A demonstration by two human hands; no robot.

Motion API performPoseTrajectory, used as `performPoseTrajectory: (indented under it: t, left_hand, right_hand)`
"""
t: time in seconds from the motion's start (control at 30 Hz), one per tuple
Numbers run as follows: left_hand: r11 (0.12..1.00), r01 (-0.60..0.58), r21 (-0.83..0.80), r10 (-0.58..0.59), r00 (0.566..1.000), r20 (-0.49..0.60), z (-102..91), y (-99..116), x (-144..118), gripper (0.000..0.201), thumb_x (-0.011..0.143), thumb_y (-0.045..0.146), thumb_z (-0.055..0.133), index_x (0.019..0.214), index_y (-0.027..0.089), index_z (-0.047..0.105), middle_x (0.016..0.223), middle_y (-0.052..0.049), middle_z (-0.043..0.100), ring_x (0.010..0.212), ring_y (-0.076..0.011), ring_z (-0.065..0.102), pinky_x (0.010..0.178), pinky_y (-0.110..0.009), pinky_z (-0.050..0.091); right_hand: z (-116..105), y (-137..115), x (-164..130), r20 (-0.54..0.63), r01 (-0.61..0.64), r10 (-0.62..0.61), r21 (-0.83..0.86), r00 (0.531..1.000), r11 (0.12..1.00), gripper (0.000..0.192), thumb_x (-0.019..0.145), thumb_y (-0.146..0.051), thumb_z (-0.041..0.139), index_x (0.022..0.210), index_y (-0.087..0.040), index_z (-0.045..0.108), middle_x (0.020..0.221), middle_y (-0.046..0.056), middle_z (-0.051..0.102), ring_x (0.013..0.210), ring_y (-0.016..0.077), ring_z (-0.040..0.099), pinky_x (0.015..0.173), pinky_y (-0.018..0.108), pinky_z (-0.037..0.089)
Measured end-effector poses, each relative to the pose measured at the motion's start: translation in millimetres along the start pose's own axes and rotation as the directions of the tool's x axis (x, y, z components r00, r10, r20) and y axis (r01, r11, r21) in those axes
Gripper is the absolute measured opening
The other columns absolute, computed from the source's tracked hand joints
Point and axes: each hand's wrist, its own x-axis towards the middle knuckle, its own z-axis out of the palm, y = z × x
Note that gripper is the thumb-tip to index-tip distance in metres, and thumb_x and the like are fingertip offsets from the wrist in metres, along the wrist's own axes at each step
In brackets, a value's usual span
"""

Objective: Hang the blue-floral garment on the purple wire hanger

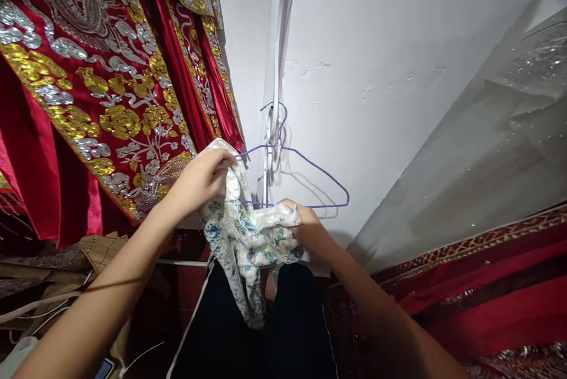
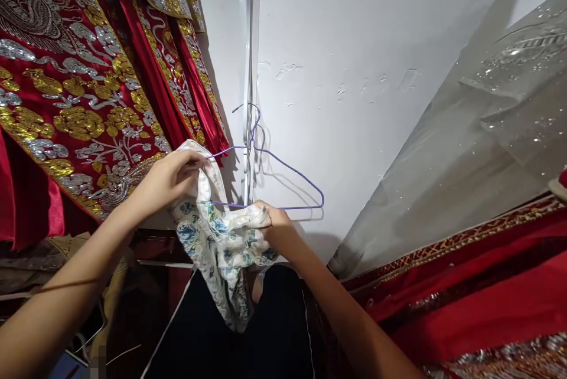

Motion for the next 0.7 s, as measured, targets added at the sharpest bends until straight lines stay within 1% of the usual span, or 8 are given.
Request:
performPoseTrajectory:
  t: [0.1,0.17,0.23,0.27,0.33,0.43,0.57,0.7]
  left_hand:
    - [0.997,0.069,0.03,-0.064,0.987,-0.146,22.2,-10,6,0.044,0.091,0.009,0.044,0.13,0.02,0.059,0.108,-0.009,0.068,0.1,-0.0242,0.06,0.09,-0.038,0.048]
    - [0.992,0.088,0.095,-0.071,0.982,-0.173,32.8,-18,5,0.038,0.093,0.01,0.041,0.124,0.019,0.063,0.104,-0.009,0.067,0.099,-0.0256,0.057,0.089,-0.04,0.047]
    - [0.987,0.082,0.137,-0.057,0.983,-0.177,38.8,-25,1,0.035,0.095,0.012,0.042,0.12,0.019,0.065,0.103,-0.01,0.066,0.099,-0.0267,0.054,0.089,-0.041,0.046]
    - [0.987,0.074,0.145,-0.047,0.983,-0.178,40.1,-28,-1,0.034,0.095,0.013,0.042,0.12,0.019,0.065,0.102,-0.01,0.064,0.098,-0.0268,0.053,0.088,-0.041,0.046]
    - [0.987,0.045,0.152,-0.017,0.983,-0.181,39.7,-31,-3,0.034,0.096,0.013,0.041,0.119,0.02,0.065,0.103,-0.01,0.062,0.099,-0.0266,0.052,0.088,-0.041,0.046]
    - [0.984,0.031,0.177,0.005,0.98,-0.197,32.4,-34,-2,0.032,0.097,0.014,0.041,0.117,0.02,0.066,0.107,-0.011,0.058,0.104,-0.0272,0.049,0.091,-0.042,0.045]
    - [0.983,0.086,0.164,-0.042,0.965,-0.258,19.0,-39,3,0.024,0.099,0.024,0.045,0.106,0.02,0.067,0.118,-0.012,0.056,0.115,-0.0287,0.048,0.1,-0.046,0.041]
    - [0.996,0.081,-0.034,-0.085,0.991,-0.108,20.5,-35,4,0.024,0.101,0.031,0.044,0.109,0.019,0.063,0.106,-0.008,0.063,0.099,-0.0229,0.06,0.091,-0.039,0.047]
  right_hand:
    - [-5,-7,-9,-0.064,0.068,-0.07,-0.039,0.995,0.997,0.048,0.076,-0.02,0.058,0.123,-0.02,0.069,0.096,0.005,0.073,0.089,0.0239,0.066,0.079,0.031,0.051]
    - [-20,-9,-17,-0.213,0.079,-0.093,-0.074,0.973,0.994,0.075,0.077,-0.025,0.064,0.149,-0.022,0.048,0.095,0.006,0.073,0.083,0.0244,0.068,0.075,0.032,0.053]
    - [-41,-9,-23,-0.415,0.028,-0.061,-0.086,0.908,0.996,0.1,0.074,-0.029,0.072,0.161,-0.022,0.024,0.089,0.004,0.073,0.07,0.0226,0.067,0.063,0.03,0.053]
    - [-54,-8,-24,-0.494,-0.026,-0.022,-0.091,0.869,0.996,0.105,0.071,-0.03,0.075,0.161,-0.022,0.021,0.088,0.004,0.073,0.068,0.0223,0.067,0.059,0.03,0.053]
    - [-79,-8,-23,-0.539,-0.157,0.074,-0.11,0.839,0.981,0.095,0.067,-0.032,0.081,0.153,-0.017,0.043,0.093,0.008,0.074,0.076,0.0252,0.07,0.062,0.031,0.054]
    - [-108,-14,-18,-0.337,-0.306,0.263,-0.08,0.904,0.949,0.047,0.067,-0.041,0.083,0.106,-0.014,0.078,0.096,0.013,0.077,0.093,0.0335,0.071,0.073,0.035,0.058]
    - [-111,-28,-19,0.053,-0.382,0.38,0.205,0.924,0.901,0.045,0.065,-0.051,0.086,0.095,-0.018,0.08,0.093,0.012,0.078,0.09,0.0361,0.074,0.074,0.04,0.06]
    - [-75,-40,-17,-0.044,-0.279,0.34,0.474,0.94,0.835,0.059,0.077,-0.074,0.06,0.098,-0.022,0.078,0.086,0.012,0.078,0.085,0.0347,0.074,0.072,0.045,0.061]
